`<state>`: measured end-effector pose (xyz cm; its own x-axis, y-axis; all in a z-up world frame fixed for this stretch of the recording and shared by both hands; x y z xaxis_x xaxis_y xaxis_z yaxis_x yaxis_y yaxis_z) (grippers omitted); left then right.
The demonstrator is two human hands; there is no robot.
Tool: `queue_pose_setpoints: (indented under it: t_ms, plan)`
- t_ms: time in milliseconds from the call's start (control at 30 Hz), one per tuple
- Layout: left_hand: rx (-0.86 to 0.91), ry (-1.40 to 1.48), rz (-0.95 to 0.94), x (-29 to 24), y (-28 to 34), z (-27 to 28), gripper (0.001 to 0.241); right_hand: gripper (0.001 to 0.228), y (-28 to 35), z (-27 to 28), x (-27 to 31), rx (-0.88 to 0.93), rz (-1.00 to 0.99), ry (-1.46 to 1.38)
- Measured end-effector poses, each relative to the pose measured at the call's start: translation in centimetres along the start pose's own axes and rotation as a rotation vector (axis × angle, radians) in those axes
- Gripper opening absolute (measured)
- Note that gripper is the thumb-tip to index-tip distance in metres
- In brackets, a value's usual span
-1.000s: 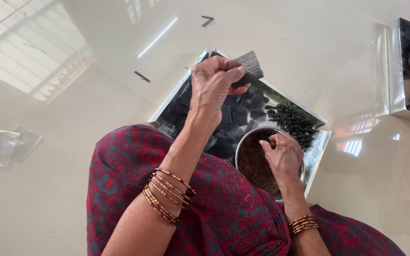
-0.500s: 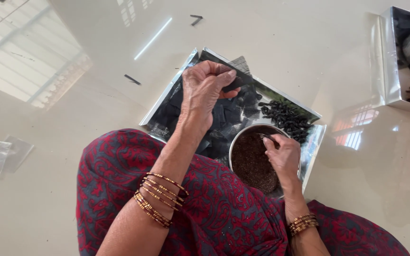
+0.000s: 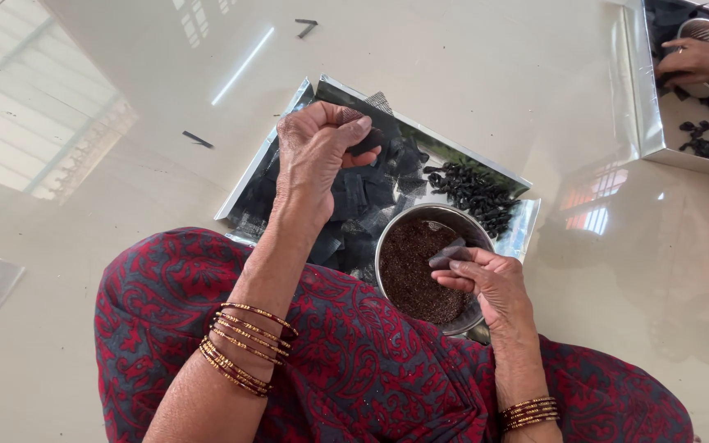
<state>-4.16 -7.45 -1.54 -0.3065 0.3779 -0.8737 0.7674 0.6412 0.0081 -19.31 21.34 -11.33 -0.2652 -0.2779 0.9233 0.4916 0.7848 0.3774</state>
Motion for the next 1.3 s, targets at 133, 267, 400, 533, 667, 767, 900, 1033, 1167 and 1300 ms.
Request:
queue_pose_setpoints:
  t_ms: [133,267,400,533,667,767,900,1033,1167,1300]
  plan:
    - [-0.011,-0.007,-0.001,-0.1,0.0,0.1,0.008,0.020,-0.1,-0.9,0.1,0.027,-0.028,-0.066]
    - [-0.018,0.008,-0.027,-0.1,-0.1,0.4,0.009,0.018,-0.9,1.3,-1.9,-0.018,-0.045,0.016]
    - [-0.010,0.011,-0.031,-0.2,0.1,0.5,0.009,0.021,-1.8,0.3,-0.3,-0.102,-0.023,0.139]
    - [0.021,0.024,-0.047,0.5,-0.4,0.1,0.008,0.024,-3.3,-8.1,4.9,-0.008,0.098,0.354]
    - [0.006,0.010,-0.047,0.4,-0.3,0.1,0.004,0.029,-4.2,-11.1,5.0,0.086,0.272,0.554]
    - [-0.043,0.009,0.008,1.4,0.4,-0.1,0.008,0.017,-3.9,-7.5,1.0,-0.001,0.357,1.007]
    - [0.124,0.096,0.218,8.5,1.9,-3.8,0.010,0.015,-1.9,-1.7,-3.7,0.079,0.423,0.573]
    - [0.301,0.341,0.531,18.2,4.5,-7.4,0.013,0.019,0.5,-4.3,-0.9,-0.110,0.436,1.390]
    - [0.377,0.273,0.574,18.2,5.4,-8.2,0.011,0.010,-0.4,-2.6,-3.6,-0.106,0.427,1.300]
    - [0.348,0.298,0.588,18.7,5.0,-7.9,0.019,0.012,-1.1,-1.5,-4.3,-0.095,0.311,1.314]
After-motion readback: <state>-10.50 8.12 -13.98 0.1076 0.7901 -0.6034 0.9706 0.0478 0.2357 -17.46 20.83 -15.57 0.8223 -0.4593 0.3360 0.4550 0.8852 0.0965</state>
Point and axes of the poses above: each hand's wrist, its own y-axis away from the middle knuckle, its own z-axis out of the back of the hand, x = y × z, the point moved 8 cm from there along -y, towards the middle knuckle, and after that the axes turned 15 degrees about x, right-handed, at the moved point
